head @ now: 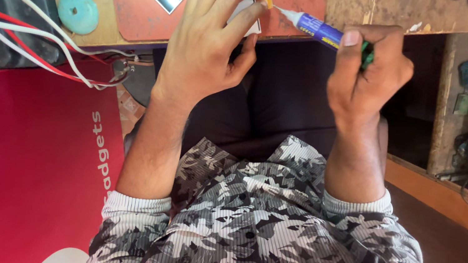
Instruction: The person applies flux paste to a small green circuit board and solders it using a soldering iron. They then open a plastic container, select a small rectangular screen component, apply flux to it, and solder it as well.
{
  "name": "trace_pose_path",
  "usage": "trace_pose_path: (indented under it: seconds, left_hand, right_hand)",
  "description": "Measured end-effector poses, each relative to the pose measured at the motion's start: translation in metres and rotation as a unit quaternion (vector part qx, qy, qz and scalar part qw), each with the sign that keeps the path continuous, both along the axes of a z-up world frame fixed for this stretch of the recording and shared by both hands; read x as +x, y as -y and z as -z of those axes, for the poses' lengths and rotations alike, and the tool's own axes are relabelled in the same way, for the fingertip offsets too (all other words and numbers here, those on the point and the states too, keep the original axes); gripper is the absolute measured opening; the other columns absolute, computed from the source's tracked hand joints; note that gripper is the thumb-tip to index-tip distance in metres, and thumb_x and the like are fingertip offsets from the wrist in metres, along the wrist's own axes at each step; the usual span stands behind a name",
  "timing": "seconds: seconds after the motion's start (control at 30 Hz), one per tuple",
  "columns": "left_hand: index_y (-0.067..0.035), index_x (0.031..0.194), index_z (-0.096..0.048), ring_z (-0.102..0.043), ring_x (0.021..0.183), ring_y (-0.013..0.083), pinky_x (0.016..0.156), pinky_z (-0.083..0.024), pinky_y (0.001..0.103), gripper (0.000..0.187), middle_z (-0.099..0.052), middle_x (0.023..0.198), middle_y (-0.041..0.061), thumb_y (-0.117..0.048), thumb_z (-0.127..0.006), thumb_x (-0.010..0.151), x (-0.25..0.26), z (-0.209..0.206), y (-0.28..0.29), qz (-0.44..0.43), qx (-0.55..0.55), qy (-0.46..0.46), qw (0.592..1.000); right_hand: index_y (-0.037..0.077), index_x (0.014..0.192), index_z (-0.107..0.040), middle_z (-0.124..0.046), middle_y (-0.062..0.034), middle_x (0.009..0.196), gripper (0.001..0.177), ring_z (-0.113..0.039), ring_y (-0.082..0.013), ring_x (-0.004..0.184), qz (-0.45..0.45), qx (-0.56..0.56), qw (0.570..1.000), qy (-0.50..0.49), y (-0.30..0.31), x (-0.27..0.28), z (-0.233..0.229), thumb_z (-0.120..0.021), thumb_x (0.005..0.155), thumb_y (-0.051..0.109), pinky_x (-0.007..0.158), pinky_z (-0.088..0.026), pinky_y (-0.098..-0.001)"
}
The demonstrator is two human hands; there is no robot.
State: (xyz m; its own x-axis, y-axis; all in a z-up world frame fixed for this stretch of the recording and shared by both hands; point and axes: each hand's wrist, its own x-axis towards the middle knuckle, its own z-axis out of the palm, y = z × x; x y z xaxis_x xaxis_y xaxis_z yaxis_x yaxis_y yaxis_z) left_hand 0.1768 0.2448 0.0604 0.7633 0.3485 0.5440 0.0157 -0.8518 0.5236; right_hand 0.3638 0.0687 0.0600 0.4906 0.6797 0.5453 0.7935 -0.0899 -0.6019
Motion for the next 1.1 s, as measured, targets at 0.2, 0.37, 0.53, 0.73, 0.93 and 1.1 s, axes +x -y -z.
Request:
trace_pose_path:
  seconds: [0.2,0.37,0.53,0.73,0.93,1.1]
  left_hand:
    - [-0.002,0.124,-0.06,-0.053,0.126,0.035,0.111,-0.042,0.049,0.04,-0.055,0.133,0.012,0.0,-0.074,0.086,-0.0002,-0.0001,-0.0003,-0.002,0.002,0.002,1.0]
    - [-0.001,0.124,-0.06,-0.053,0.126,0.0351,0.111,-0.043,0.049,0.04,-0.055,0.133,0.012,0.0,-0.074,0.086,0.0,-0.0004,-0.0002,-0.002,0.001,0.004,1.0]
    - [-0.002,0.122,-0.06,-0.053,0.125,0.0346,0.11,-0.043,0.049,0.039,-0.056,0.132,0.011,0.0,-0.074,0.085,0.0002,0.0004,-0.0009,-0.001,0.004,0.006,1.0]
    - [-0.001,0.123,-0.06,-0.054,0.125,0.0345,0.109,-0.043,0.048,0.039,-0.056,0.133,0.012,-0.001,-0.074,0.086,0.0002,0.0008,-0.0009,-0.002,0.004,0.008,1.0]
    - [-0.002,0.126,-0.061,-0.054,0.124,0.0349,0.109,-0.043,0.049,0.043,-0.056,0.132,0.012,0.0,-0.074,0.085,0.0004,0.0008,-0.0007,-0.002,0.005,0.008,1.0]
    - [-0.001,0.123,-0.061,-0.054,0.124,0.0347,0.109,-0.044,0.048,0.041,-0.056,0.132,0.012,0.0,-0.074,0.084,0.0004,0.0002,-0.0011,0.001,0.002,0.009,1.0]
  right_hand:
    - [-0.002,0.104,-0.057,-0.061,-0.0105,0.081,0.013,-0.058,-0.0161,0.058,-0.007,-0.001,1.0,0.014,-0.0064,-0.0022,0.0019,-0.063,0.114,0.004,0.056,-0.044,-0.0292]
    - [-0.002,0.104,-0.057,-0.058,-0.0089,0.077,0.012,-0.057,-0.0154,0.057,-0.003,-0.003,1.0,0.018,-0.0083,0.0003,0.0026,-0.064,0.112,0.003,0.055,-0.043,-0.0293]
    - [-0.002,0.103,-0.057,-0.057,-0.008,0.076,0.012,-0.055,-0.0148,0.056,-0.008,-0.003,1.0,0.016,-0.0086,0.0011,0.0047,-0.063,0.113,0.002,0.053,-0.042,-0.0288]
    - [-0.002,0.102,-0.057,-0.057,-0.0084,0.075,0.012,-0.054,-0.0154,0.058,-0.011,-0.004,1.0,0.022,-0.0085,0.0022,0.0056,-0.064,0.111,0.001,0.052,-0.041,-0.0289]
    - [-0.002,0.104,-0.057,-0.057,-0.0089,0.077,0.011,-0.055,-0.0152,0.057,-0.009,-0.005,1.0,0.02,-0.0082,0.0006,0.0045,-0.064,0.112,0.001,0.054,-0.042,-0.0292]
    - [-0.002,0.103,-0.058,-0.055,-0.0076,0.073,0.011,-0.055,-0.016,0.06,-0.005,-0.011,1.0,0.024,-0.0065,-0.0004,0.003,-0.064,0.111,0.001,0.053,-0.042,-0.0294]
